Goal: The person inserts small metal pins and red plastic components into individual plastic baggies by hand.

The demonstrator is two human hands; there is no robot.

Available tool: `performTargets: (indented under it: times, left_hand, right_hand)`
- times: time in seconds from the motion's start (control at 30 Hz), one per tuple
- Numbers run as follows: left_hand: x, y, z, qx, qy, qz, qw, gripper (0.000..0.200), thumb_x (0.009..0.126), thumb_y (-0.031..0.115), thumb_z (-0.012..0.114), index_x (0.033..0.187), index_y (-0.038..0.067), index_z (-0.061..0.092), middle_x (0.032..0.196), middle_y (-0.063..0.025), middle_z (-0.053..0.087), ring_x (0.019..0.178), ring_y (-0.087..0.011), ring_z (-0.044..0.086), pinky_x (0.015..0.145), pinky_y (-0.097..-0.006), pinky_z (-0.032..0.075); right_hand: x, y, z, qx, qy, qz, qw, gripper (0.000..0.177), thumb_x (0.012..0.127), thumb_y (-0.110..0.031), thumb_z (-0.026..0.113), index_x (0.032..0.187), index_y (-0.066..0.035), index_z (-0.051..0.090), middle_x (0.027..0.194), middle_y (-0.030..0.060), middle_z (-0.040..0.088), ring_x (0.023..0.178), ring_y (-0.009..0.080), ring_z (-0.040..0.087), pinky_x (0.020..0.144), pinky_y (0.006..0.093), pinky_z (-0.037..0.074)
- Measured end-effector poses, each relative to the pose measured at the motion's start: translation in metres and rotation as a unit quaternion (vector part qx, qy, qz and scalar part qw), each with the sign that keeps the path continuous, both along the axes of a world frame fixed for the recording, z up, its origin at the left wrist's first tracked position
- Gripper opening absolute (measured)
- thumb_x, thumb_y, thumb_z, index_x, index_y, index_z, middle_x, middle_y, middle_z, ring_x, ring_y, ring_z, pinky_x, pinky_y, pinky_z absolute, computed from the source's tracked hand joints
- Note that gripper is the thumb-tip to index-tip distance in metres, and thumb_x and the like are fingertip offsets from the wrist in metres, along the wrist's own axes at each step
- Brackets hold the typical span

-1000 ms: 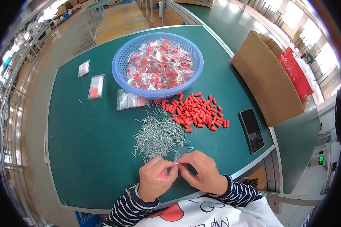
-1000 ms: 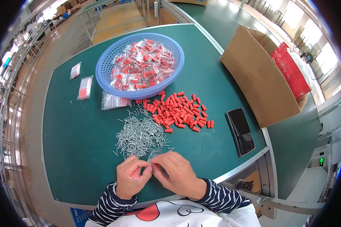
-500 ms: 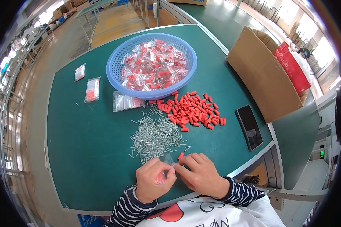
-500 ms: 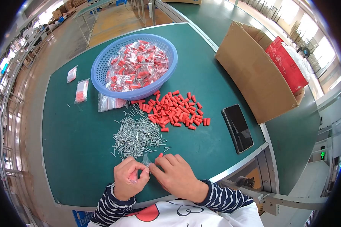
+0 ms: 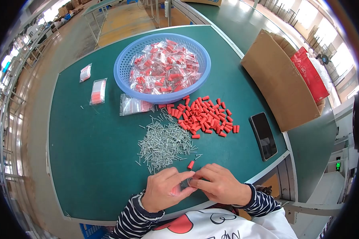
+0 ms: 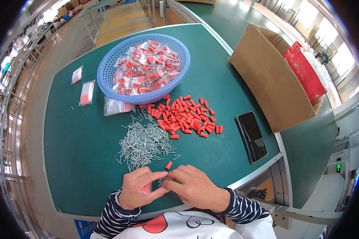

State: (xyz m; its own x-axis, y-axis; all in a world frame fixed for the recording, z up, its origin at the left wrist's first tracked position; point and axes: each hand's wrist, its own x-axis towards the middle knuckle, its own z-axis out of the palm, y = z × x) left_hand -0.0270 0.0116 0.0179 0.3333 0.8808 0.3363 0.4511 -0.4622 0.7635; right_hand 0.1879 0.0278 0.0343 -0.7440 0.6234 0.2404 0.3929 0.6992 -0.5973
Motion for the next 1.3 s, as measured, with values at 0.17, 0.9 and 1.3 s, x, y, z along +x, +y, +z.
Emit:
performTargets:
  times: [0.17,0.9,1.3]
  left_hand:
    - [-0.003,0.001,-0.003,-0.018,-0.051,0.053,0.997,0.04,0.067,0.009,0.085,0.104,0.005,0.072,0.067,-0.0037,0.05,0.055,-0.0137,0.047,0.049,-0.0267,0.038]
    - [0.001,0.001,-0.01,-0.057,-0.109,0.084,0.989,0.038,0.07,0.008,0.084,0.105,0.003,0.071,0.068,-0.0011,0.046,0.057,-0.0095,0.041,0.051,-0.0248,0.032]
    - [0.002,0.0,-0.012,-0.053,-0.104,0.077,0.99,0.04,0.069,0.007,0.084,0.106,0.003,0.071,0.067,-0.0011,0.046,0.057,-0.0102,0.042,0.051,-0.0255,0.033]
  right_hand:
    - [0.0,0.012,0.01,-0.045,0.102,-0.091,0.99,0.028,0.077,-0.002,0.071,0.104,-0.006,0.067,0.093,0.0069,0.061,0.084,0.0268,0.061,0.07,0.0393,0.048]
    - [-0.014,0.081,-0.008,0.155,-0.228,-0.035,0.961,0.015,0.076,-0.013,0.07,0.091,-0.009,0.068,0.087,0.0051,0.059,0.088,0.0232,0.06,0.078,0.0363,0.046]
    - [-0.02,0.083,-0.003,0.183,-0.285,0.014,0.941,0.011,0.074,-0.011,0.065,0.083,-0.005,0.066,0.084,0.0097,0.063,0.084,0.0248,0.062,0.074,0.0373,0.047]
